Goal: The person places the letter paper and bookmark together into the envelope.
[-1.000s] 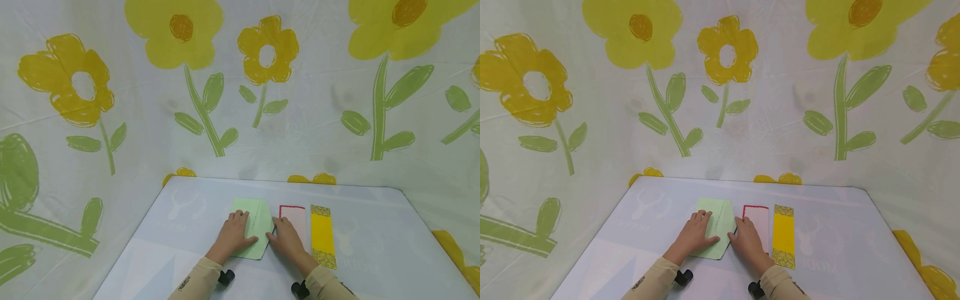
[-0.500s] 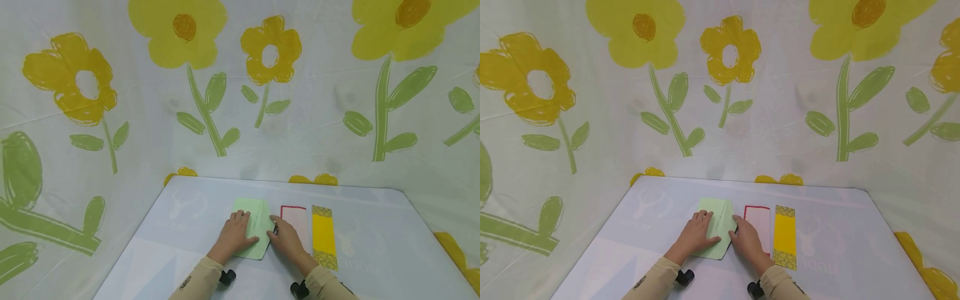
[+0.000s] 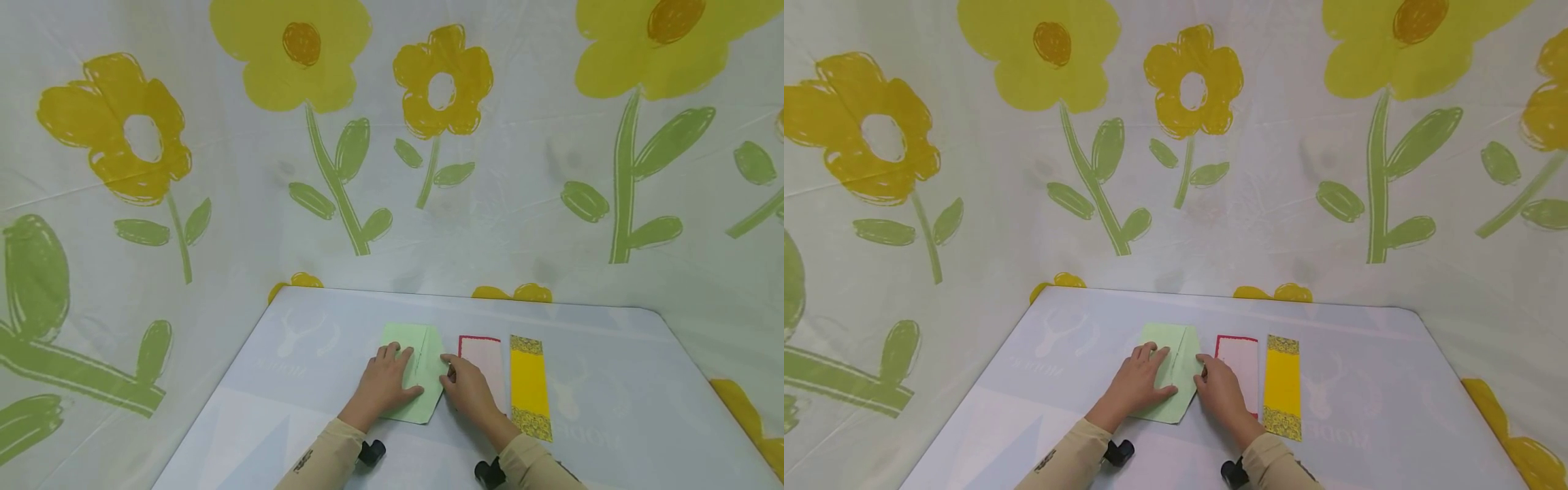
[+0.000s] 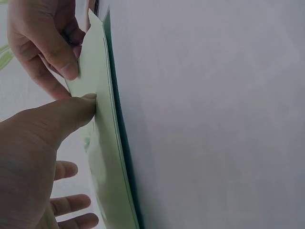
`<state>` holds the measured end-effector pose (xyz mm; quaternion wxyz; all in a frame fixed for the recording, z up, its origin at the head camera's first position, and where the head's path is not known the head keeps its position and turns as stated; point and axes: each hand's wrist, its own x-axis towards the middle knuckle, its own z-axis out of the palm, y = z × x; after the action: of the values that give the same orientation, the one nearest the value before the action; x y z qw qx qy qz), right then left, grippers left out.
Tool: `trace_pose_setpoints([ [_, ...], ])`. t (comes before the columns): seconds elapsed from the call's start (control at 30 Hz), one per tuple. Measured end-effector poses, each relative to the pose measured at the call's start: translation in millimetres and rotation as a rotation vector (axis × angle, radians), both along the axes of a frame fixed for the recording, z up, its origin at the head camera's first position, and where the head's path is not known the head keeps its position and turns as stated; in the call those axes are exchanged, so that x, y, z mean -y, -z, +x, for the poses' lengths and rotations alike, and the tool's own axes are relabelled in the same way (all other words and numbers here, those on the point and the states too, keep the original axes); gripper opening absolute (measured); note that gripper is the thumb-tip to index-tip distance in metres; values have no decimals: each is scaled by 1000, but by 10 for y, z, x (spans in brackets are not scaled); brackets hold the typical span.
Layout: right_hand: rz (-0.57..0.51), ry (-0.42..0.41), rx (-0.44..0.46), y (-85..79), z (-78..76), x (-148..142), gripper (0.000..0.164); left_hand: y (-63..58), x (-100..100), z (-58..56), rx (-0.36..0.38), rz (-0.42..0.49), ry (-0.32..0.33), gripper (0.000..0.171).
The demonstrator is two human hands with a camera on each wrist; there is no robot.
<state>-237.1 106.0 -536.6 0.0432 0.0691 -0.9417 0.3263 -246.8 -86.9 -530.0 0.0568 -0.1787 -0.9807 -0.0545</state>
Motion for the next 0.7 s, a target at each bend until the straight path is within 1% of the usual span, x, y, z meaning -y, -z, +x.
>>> trace_pose_setpoints([
  [0.23,-8,2,-13,-5,8,6,41,16,4,5,-12,-16,30,72],
  [0.37,-20,-5,-27,7,8,0,39,3,0,1,12,-23,55,66],
  [0.5,-26,-18,-37,22,3,-6,39,13,-8,-13,39,-51,85,60],
  [0.7,-26,-30,-59,30,13,1,37,15,-29,-6,46,-77,104,52],
])
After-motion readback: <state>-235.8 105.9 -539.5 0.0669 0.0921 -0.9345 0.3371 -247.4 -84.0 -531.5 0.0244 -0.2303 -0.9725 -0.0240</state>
